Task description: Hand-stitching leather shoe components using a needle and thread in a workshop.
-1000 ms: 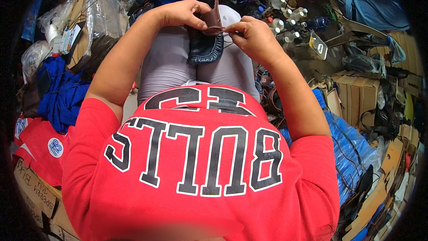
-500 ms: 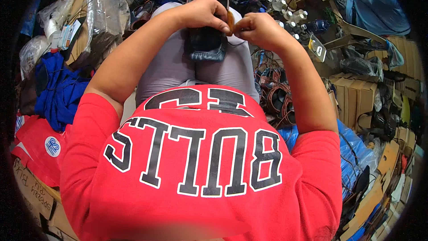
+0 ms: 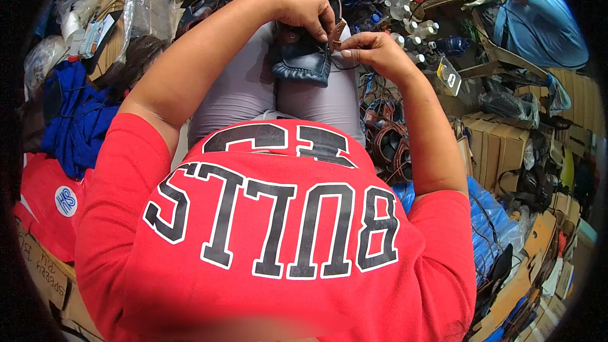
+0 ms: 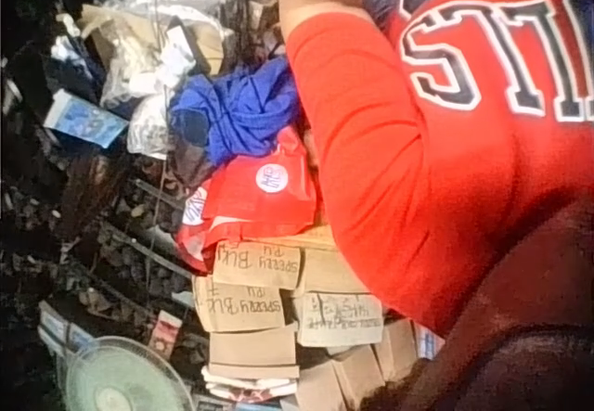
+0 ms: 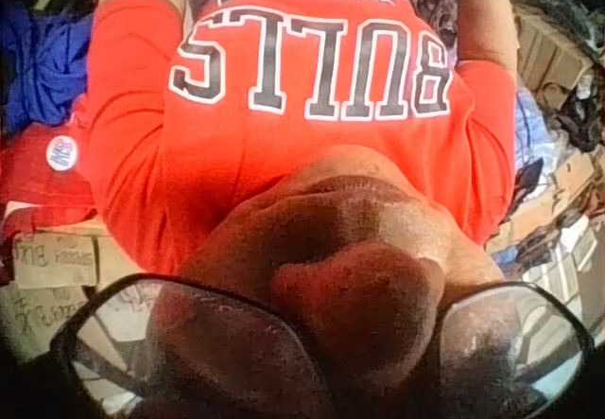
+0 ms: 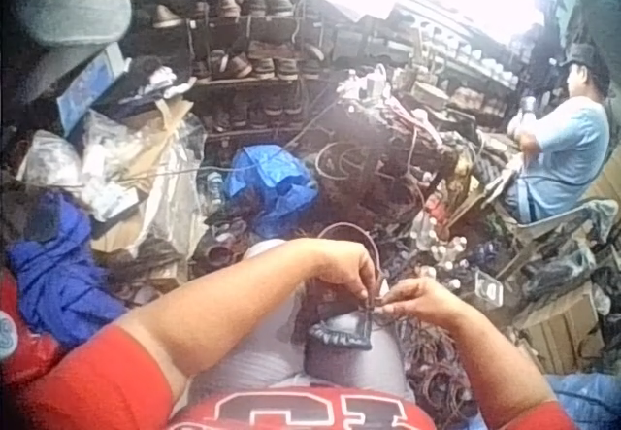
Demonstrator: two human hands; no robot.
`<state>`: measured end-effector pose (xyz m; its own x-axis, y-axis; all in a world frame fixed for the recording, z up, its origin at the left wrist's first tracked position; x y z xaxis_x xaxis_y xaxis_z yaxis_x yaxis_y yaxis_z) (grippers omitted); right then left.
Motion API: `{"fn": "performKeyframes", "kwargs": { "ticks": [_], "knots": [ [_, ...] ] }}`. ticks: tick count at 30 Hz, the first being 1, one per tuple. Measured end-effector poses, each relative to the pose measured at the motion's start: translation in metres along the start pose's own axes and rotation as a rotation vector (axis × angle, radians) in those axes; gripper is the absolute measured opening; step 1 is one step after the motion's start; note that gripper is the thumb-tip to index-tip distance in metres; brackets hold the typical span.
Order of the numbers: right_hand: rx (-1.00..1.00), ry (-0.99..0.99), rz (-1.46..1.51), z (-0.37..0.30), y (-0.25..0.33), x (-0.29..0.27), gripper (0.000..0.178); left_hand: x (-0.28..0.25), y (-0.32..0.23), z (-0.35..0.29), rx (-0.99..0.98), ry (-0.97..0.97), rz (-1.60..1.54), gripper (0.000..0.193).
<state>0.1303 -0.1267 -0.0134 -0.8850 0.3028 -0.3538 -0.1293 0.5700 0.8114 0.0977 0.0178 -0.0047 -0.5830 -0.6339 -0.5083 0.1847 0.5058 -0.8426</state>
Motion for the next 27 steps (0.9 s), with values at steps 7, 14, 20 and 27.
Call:
{"fn": "performKeyframes", "kwargs": {
  "ticks": [7,14,20,27],
  "knots": [
    [-0.036,0.006,-0.004,0.003,-0.003,-0.003,0.013,0.001,0.000,-0.001,-0.012,0.004,-0.058,0.030],
    [-0.108,-0.089,-0.140,0.003,0.011,0.001,0.012,0.004,0.008,-0.001,-0.023,-0.035,-0.078,0.027],
    [-0.075,-0.108,-0.144,-0.010,0.018,0.002,0.015,0.005,0.008,-0.008,0.014,-0.011,-0.176,0.026],
    [-0.137,-0.132,-0.302,-0.011,0.027,-0.005,0.018,0.006,0.008,-0.007,-0.020,0.025,-0.178,0.026]
  ]
}}
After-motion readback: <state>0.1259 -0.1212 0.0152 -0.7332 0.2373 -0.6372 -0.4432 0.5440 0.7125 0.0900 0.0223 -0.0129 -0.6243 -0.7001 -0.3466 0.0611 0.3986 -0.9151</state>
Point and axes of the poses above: each hand's wrist, its own z-axis towards the middle knuckle, its own x-axis out of the palm, y = z × x, the point moved 6 cm from there along z, towards the middle knuckle, and after that the axes turned 7 degrees about x, right-handed, at the moved point
